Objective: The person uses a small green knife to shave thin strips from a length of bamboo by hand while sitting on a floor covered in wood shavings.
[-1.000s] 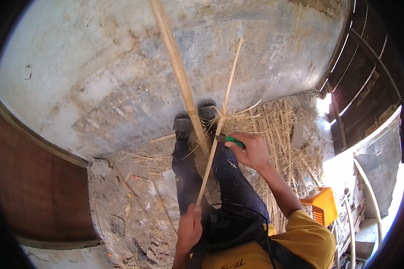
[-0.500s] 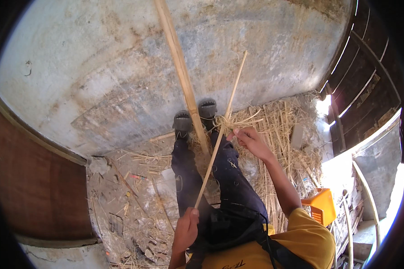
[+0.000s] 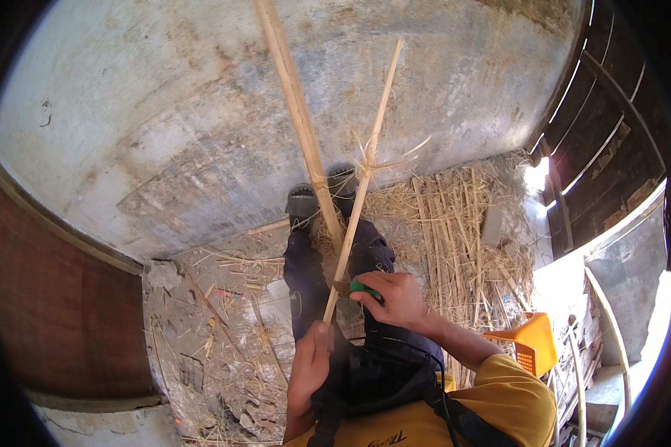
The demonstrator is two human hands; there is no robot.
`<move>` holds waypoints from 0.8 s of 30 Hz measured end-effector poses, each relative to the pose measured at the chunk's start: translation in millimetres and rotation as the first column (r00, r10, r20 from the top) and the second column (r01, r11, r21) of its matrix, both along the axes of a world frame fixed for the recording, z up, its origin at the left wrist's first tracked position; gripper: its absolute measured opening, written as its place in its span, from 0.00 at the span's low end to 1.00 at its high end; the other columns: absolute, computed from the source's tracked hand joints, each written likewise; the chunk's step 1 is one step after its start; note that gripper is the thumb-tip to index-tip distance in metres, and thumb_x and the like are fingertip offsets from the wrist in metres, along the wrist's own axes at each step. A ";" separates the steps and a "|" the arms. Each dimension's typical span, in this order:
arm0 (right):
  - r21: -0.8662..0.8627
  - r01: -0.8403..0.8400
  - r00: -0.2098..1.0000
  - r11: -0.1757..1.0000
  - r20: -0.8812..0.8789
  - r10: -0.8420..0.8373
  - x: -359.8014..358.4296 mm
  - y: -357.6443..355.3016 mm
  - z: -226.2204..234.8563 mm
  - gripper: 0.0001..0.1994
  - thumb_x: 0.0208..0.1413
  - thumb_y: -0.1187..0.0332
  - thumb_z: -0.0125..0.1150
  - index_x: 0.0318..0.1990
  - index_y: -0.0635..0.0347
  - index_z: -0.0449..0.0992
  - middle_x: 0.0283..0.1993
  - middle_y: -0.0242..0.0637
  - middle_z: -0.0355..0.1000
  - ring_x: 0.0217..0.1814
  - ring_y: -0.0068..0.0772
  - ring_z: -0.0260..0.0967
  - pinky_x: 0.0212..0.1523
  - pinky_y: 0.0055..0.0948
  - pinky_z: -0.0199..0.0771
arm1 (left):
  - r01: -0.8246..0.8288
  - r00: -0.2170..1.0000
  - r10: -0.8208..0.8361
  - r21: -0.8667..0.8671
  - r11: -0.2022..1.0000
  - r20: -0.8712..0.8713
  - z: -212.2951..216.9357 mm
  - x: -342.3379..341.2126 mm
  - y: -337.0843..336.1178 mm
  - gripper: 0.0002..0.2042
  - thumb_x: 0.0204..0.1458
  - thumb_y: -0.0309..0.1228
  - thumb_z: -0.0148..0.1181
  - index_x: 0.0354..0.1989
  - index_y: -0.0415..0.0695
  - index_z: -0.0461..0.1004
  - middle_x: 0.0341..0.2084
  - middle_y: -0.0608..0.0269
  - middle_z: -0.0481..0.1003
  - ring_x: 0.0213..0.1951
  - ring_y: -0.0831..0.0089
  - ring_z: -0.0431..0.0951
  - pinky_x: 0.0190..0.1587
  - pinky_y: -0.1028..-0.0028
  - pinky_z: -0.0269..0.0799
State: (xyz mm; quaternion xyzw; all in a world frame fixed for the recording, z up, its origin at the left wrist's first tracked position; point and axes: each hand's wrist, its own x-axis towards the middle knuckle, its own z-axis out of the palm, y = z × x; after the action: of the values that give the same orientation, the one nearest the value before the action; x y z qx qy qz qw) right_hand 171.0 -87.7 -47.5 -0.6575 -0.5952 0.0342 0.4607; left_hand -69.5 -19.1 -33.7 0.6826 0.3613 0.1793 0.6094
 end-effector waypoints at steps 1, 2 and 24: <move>-0.001 0.007 1.000 1.000 0.009 -0.007 0.2 -0.9 1.0 0.13 0.63 0.60 0.79 0.48 0.57 0.87 0.40 0.39 0.86 0.30 0.47 0.83 0.30 0.39 0.81 | -0.005 1.000 0.005 -0.001 1.000 0.005 0.9 1.3 -0.5 0.22 0.84 0.44 0.40 0.40 0.42 0.73 0.26 0.73 0.64 0.27 0.84 0.62 0.30 0.77 0.59; -0.002 0.013 1.000 1.000 0.016 -0.013 0.1 -1.6 2.7 0.14 0.63 0.60 0.79 0.48 0.57 0.87 0.39 0.38 0.86 0.29 0.46 0.83 0.30 0.39 0.81 | -0.002 1.000 0.002 0.003 1.000 0.009 2.3 2.1 -0.8 0.23 0.84 0.44 0.40 0.40 0.42 0.73 0.26 0.73 0.64 0.27 0.84 0.62 0.30 0.77 0.59; 0.118 0.218 0.965 0.969 0.122 -0.232 28.5 12.8 11.8 0.15 0.65 0.52 0.75 0.50 0.51 0.88 0.32 0.34 0.81 0.29 0.45 0.82 0.31 0.42 0.81 | 0.015 0.995 0.001 0.165 0.986 -0.096 11.7 -5.2 -16.8 0.23 0.84 0.41 0.39 0.39 0.37 0.73 0.24 0.64 0.66 0.28 0.75 0.66 0.35 0.69 0.65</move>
State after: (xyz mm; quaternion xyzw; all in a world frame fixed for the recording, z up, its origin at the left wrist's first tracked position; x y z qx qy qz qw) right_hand 199.5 -75.0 -35.7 -0.6971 -0.5474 -0.0938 0.4535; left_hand -74.7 -35.9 -22.0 0.7400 0.3714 0.1735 0.5332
